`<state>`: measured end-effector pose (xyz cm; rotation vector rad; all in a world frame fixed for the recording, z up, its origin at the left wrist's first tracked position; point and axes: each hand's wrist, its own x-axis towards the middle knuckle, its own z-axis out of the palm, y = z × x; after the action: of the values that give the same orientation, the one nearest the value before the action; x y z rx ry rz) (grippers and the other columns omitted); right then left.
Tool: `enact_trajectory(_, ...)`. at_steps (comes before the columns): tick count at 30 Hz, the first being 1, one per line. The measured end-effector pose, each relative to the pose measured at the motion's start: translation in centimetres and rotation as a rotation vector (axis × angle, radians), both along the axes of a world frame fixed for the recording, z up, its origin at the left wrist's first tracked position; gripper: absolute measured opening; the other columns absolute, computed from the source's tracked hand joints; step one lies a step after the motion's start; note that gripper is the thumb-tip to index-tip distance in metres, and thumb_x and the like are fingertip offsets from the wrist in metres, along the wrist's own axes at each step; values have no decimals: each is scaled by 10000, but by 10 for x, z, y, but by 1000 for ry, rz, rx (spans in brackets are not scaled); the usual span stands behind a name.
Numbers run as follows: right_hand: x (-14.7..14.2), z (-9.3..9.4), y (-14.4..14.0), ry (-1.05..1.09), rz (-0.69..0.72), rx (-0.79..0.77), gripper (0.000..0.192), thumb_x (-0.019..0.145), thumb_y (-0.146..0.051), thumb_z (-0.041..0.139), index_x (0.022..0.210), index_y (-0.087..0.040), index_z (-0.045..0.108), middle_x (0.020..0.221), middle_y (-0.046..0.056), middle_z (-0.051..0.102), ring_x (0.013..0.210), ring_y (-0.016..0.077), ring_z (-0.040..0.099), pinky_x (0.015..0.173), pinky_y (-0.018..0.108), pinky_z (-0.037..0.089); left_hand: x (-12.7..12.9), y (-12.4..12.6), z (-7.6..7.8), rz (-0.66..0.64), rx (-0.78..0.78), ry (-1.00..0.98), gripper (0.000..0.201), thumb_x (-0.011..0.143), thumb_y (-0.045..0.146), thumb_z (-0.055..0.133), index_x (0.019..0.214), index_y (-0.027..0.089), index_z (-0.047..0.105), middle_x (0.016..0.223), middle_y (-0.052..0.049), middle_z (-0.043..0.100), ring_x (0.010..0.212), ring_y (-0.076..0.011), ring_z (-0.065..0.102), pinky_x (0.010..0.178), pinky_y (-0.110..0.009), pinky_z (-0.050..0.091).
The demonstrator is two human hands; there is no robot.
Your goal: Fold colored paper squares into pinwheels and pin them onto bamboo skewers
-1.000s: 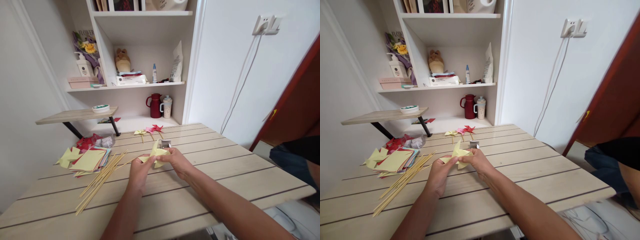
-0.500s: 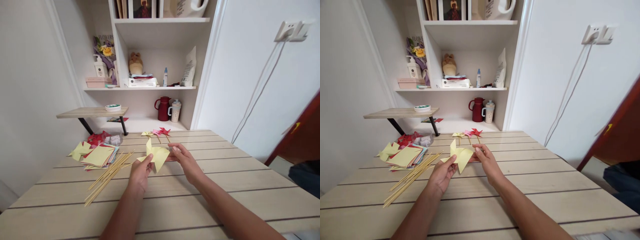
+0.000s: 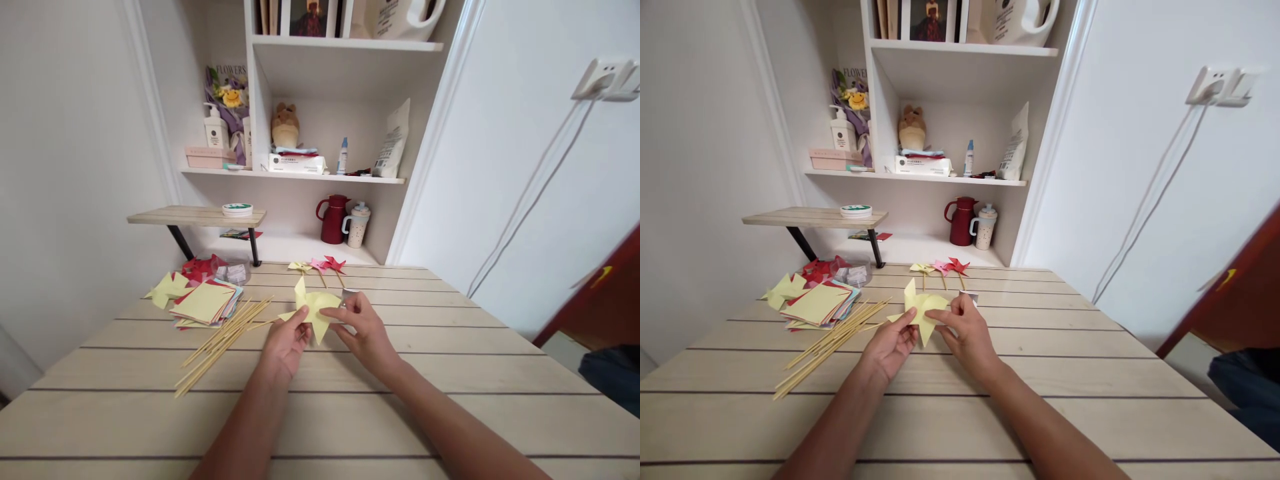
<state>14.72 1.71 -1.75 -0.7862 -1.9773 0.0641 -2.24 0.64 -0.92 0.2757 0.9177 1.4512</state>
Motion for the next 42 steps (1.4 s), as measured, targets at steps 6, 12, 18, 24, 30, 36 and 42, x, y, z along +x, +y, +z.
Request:
enact_trajectory(6, 0, -1, -1, -15, 4, -45, 195, 905, -227, 609, 888, -280, 796, 793, 17, 389, 711, 172, 468, 611, 299, 437, 3, -2, -3, -61, 22, 10, 130, 715, 63, 815, 740, 77, 689, 658, -65, 693, 505, -80, 591, 473, -171, 475)
enact_trajectory(12, -2, 3, -3, 106, 55, -170, 205, 900, -390, 648, 834, -269, 800, 794, 27, 425, 722, 187, 496, 635, 323, 449, 4, -3, -5, -61, 50, 46, 143, 703, 62, 824, 747, 78, 689, 691, -63, 702, 522, -75, 590, 475, -169, 463)
enact_trajectory(18, -2, 7, -3, 185, 66, -310, 243, 865, -451, 683, 793, -245, 790, 793, 31, 467, 710, 183, 503, 630, 328, 436, 6, -3, -5, -56, 73, 86, 141, 715, 65, 815, 759, 85, 683, 689, -60, 701, 527, -77, 588, 483, -171, 471)
enact_trajectory(24, 12, 18, 1, 332, 52, -337, 270, 946, -429, 544, 1054, -262, 727, 846, 40, 536, 773, 199, 519, 722, 348, 452, 1, -1, 0, -33, 56, 36, 108, 761, 63, 777, 729, 79, 675, 669, -69, 693, 511, -76, 587, 466, -163, 471)
enact_trajectory(30, 18, 10, 16, 398, -32, -531, 184, 790, -392, 696, 803, -209, 684, 804, 29, 602, 716, 186, 535, 687, 330, 444, 0, -1, 1, -28, 43, 9, 84, 779, 54, 757, 753, 85, 683, 655, -63, 685, 504, -74, 583, 458, -158, 469)
enact_trajectory(36, 10, 13, 7, 337, 46, -523, 173, 794, -392, 706, 779, -227, 757, 796, 45, 663, 787, 216, 580, 731, 351, 460, 1, 1, -3, -27, 58, 45, 107, 748, 66, 789, 751, 84, 684, 629, -52, 669, 485, -70, 562, 459, -161, 457)
enact_trajectory(42, 4, 19, -2, 391, 109, -555, 204, 820, -406, 683, 873, -243, 795, 743, 34, 637, 631, 177, 564, 635, 340, 491, 4, -1, -5, -29, 75, 132, 119, 723, 91, 813, 744, 73, 697, 667, -67, 690, 520, -74, 579, 487, -171, 456)
